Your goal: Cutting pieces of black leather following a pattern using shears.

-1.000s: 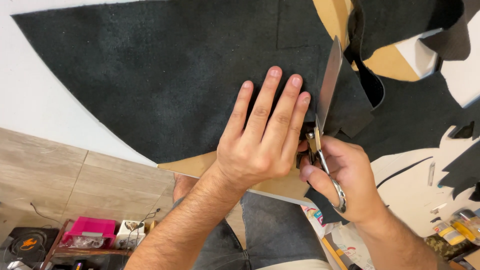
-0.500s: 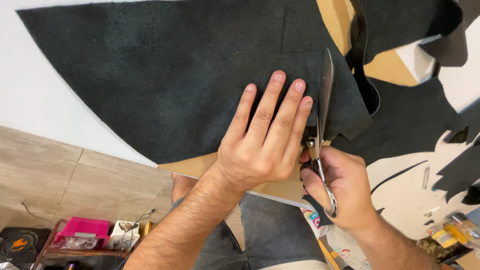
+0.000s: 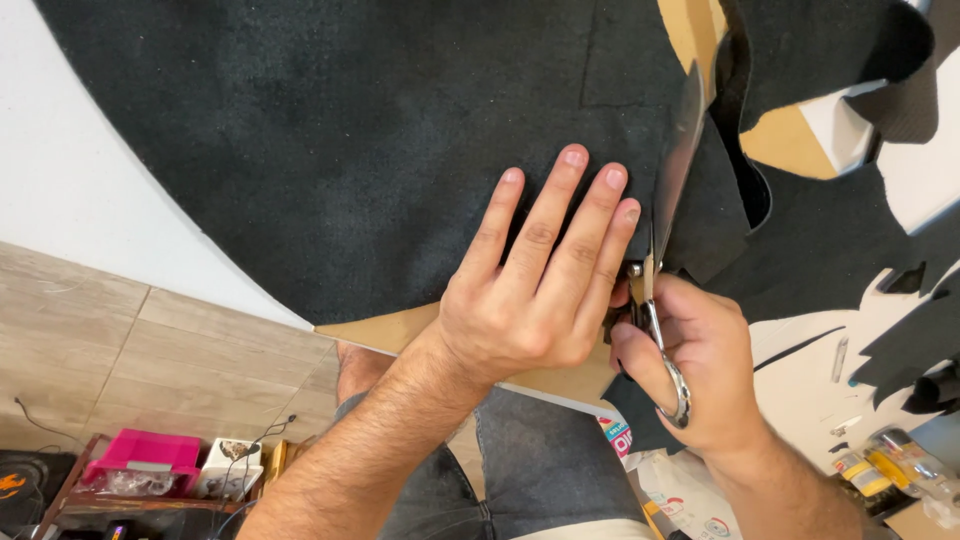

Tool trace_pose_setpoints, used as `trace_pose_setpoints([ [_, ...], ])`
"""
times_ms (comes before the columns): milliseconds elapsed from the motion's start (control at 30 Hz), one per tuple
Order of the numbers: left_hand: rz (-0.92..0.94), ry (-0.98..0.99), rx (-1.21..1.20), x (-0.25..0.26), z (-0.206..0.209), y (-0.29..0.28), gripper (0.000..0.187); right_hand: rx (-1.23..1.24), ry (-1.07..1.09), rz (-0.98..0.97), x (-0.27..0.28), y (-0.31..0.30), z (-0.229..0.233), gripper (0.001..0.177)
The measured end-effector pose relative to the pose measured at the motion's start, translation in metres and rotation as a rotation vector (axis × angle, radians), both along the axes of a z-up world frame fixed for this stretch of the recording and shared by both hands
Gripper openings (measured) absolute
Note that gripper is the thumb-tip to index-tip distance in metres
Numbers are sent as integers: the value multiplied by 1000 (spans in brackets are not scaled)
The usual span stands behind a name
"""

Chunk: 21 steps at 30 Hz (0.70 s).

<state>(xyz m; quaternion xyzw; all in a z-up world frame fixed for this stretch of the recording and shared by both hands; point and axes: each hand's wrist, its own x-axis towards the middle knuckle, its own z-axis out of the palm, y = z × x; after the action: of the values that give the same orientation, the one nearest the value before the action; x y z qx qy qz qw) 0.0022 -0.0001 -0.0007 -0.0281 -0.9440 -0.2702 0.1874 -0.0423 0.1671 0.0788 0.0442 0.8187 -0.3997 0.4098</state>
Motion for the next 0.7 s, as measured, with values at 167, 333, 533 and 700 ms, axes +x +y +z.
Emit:
trace_pose_setpoints([
  [167,18,14,6,-2,1,0,25,20,65,66,2,1,-1,15],
  [333,5,12,36,-1,2,-1,24,-34,-45,-19,-4,9,0,23],
  [533,-20,4,36,3,2,-2,25,-50,-62,-8,-17,5,3,25],
  [700,-21,7,30,2,0,-2,25,-63,-76,-70,-11,3,2,20],
])
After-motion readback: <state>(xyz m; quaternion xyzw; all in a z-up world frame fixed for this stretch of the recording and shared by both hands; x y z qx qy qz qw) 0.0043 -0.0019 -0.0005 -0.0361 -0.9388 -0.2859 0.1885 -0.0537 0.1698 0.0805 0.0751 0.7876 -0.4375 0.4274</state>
